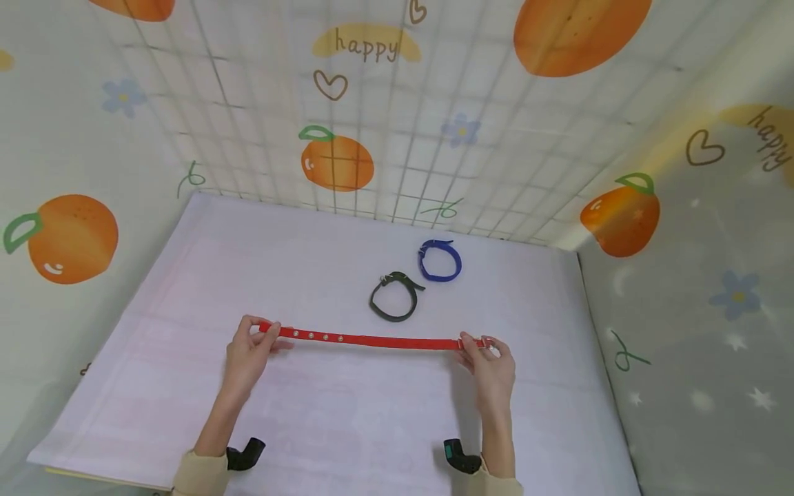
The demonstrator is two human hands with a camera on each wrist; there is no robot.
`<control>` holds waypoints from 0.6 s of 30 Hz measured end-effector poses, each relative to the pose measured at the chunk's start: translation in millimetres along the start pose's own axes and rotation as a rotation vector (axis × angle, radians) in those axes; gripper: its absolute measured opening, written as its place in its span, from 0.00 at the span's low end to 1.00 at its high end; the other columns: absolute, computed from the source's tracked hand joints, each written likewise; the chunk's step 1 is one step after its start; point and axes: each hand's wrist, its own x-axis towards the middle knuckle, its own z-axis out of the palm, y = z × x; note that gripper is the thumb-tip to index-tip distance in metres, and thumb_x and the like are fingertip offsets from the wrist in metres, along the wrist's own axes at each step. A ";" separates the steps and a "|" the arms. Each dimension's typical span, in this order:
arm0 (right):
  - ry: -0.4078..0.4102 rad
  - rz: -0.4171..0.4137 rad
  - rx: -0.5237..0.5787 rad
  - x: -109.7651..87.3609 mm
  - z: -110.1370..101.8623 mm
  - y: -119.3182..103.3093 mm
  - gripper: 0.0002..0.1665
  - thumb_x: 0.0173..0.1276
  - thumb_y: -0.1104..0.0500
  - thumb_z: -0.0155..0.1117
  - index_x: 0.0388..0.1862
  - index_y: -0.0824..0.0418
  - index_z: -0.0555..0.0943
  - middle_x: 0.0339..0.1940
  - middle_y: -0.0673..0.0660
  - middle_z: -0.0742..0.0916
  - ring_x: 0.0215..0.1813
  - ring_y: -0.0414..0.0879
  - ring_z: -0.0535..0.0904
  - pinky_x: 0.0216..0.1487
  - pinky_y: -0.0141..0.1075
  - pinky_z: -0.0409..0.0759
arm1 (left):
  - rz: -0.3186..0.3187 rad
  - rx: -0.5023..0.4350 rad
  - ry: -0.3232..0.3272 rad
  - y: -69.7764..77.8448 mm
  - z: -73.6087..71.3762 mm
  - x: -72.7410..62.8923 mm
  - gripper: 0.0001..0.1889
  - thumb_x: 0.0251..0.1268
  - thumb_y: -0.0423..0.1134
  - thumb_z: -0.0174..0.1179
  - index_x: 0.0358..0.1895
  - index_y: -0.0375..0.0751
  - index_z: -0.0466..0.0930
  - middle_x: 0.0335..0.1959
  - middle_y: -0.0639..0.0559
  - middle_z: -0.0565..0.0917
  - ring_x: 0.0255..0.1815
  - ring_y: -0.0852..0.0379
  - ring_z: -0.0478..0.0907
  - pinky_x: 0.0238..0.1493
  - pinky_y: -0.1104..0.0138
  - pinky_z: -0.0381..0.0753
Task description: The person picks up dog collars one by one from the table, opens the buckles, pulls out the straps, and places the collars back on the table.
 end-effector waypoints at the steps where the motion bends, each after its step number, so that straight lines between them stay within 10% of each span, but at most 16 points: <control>1: 0.015 0.001 -0.074 -0.7 -2.2 1.3 0.47 0.74 0.45 0.75 0.80 0.62 0.63 0.55 0.57 0.93 0.41 0.41 0.95 0.48 0.23 0.87 | 0.004 0.044 0.007 -1.1 -1.3 -0.5 0.18 0.83 0.51 0.60 0.62 0.44 0.71 0.40 0.47 0.96 0.46 0.56 0.89 0.42 0.64 0.66; 11: 0.072 -0.063 -0.644 -0.1 -18.4 14.9 0.29 0.66 0.39 0.80 0.56 0.58 0.90 0.40 0.61 0.93 0.42 0.51 0.79 0.36 0.36 0.71 | 0.116 0.247 -0.140 -10.2 -14.0 4.3 0.14 0.84 0.42 0.59 0.62 0.37 0.80 0.35 0.44 0.95 0.41 0.50 0.89 0.43 0.66 0.76; 18: -0.071 -0.096 -0.721 -1.3 -26.5 12.9 0.22 0.76 0.48 0.71 0.58 0.64 0.88 0.36 0.60 0.94 0.36 0.49 0.80 0.34 0.36 0.71 | 0.119 0.354 -0.160 -9.6 -17.1 9.0 0.14 0.81 0.40 0.62 0.59 0.35 0.86 0.28 0.46 0.92 0.31 0.54 0.81 0.35 0.67 0.70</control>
